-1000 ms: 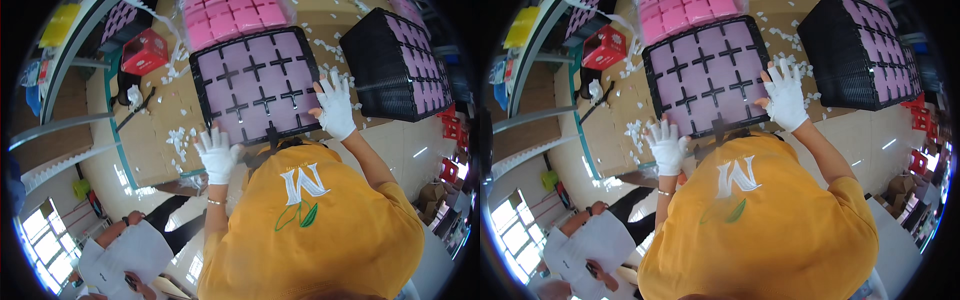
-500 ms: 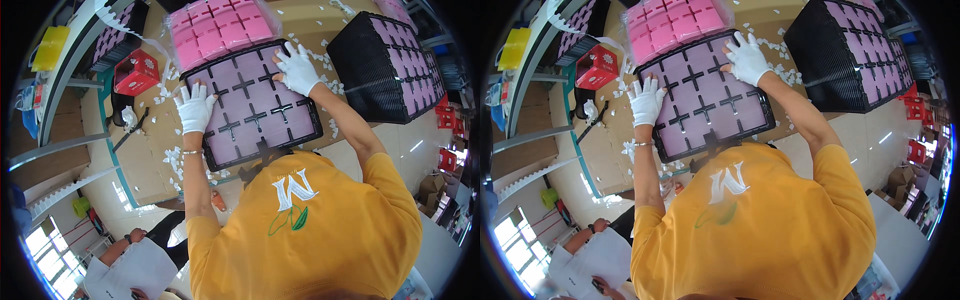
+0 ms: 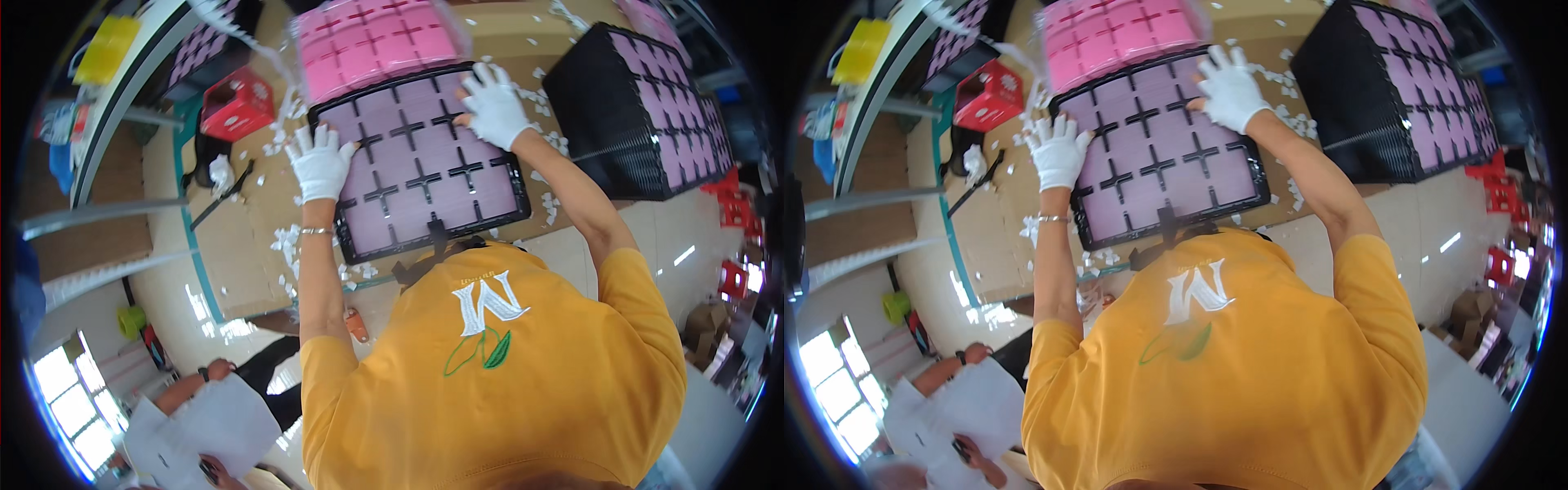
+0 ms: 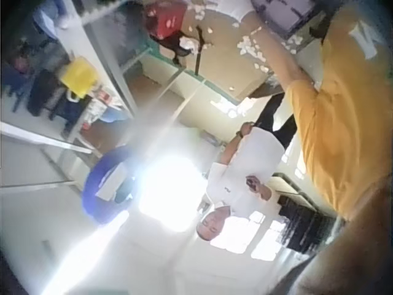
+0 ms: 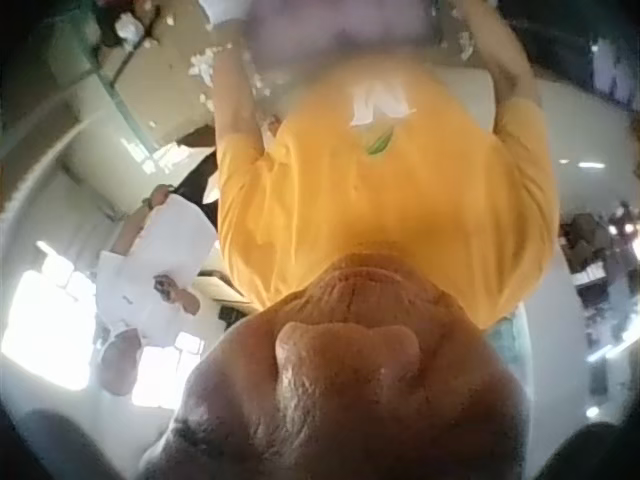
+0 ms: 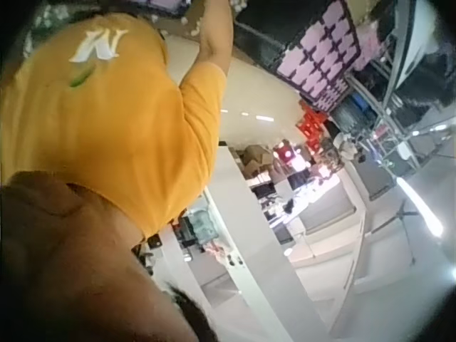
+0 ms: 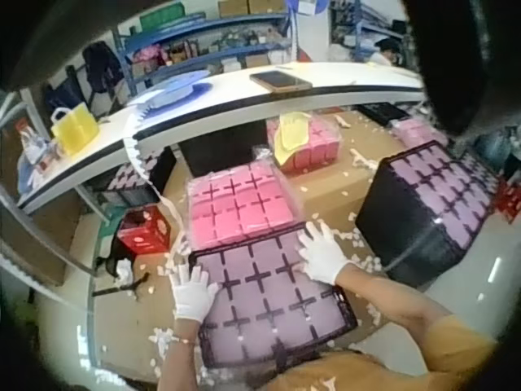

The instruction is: The person assembles black plastic trays by placing pink inserts into them. They repeatedly pick up a pink insert, align it with the black tray, and press it into place. The person also removes small white debris from the tray surface during the process.

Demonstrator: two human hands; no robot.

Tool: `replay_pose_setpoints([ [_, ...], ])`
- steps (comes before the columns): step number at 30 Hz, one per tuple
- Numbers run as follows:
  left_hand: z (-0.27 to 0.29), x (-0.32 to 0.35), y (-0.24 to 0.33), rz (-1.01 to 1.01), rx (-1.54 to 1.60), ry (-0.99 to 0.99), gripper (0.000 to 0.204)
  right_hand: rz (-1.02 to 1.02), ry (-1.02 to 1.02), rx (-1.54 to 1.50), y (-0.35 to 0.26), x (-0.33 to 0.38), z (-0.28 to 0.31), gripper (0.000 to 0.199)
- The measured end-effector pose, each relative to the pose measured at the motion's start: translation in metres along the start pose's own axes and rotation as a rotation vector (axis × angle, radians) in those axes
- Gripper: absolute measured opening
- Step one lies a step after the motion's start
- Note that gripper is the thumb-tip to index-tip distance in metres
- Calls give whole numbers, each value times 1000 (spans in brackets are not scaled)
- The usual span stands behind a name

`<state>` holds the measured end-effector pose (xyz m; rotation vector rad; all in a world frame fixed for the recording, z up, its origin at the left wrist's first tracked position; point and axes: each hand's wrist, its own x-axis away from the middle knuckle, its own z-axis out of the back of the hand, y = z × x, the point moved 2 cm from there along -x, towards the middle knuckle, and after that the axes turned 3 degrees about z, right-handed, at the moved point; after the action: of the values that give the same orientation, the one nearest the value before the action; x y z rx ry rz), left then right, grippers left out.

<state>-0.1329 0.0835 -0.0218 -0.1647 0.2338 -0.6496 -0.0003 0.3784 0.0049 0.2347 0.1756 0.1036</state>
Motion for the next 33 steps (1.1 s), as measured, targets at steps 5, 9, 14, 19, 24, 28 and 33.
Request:
replay_pose_setpoints([
  [5,17,11,-8,142,24,127,48,-219,116,-41,27,18,3,40],
  [9,-15,62,-49,622,476,183,37,-345,138,-376,55,90,-63,36],
  [14,-51,97,-57,701,1196,-173,32,-501,27,-897,45,125,-106,36],
  [19,-41,92,-52,603,1205,-136,29,-265,-32,-488,40,110,-98,25],
  [24,-35,93,-71,246,1084,-87,28,-340,-93,-398,44,97,-34,20],
  [28,46,92,-54,625,1470,-252,23,-258,154,-508,61,117,71,21],
  [33,119,59,36,582,1766,-230,26,-429,191,-648,150,176,157,17],
])
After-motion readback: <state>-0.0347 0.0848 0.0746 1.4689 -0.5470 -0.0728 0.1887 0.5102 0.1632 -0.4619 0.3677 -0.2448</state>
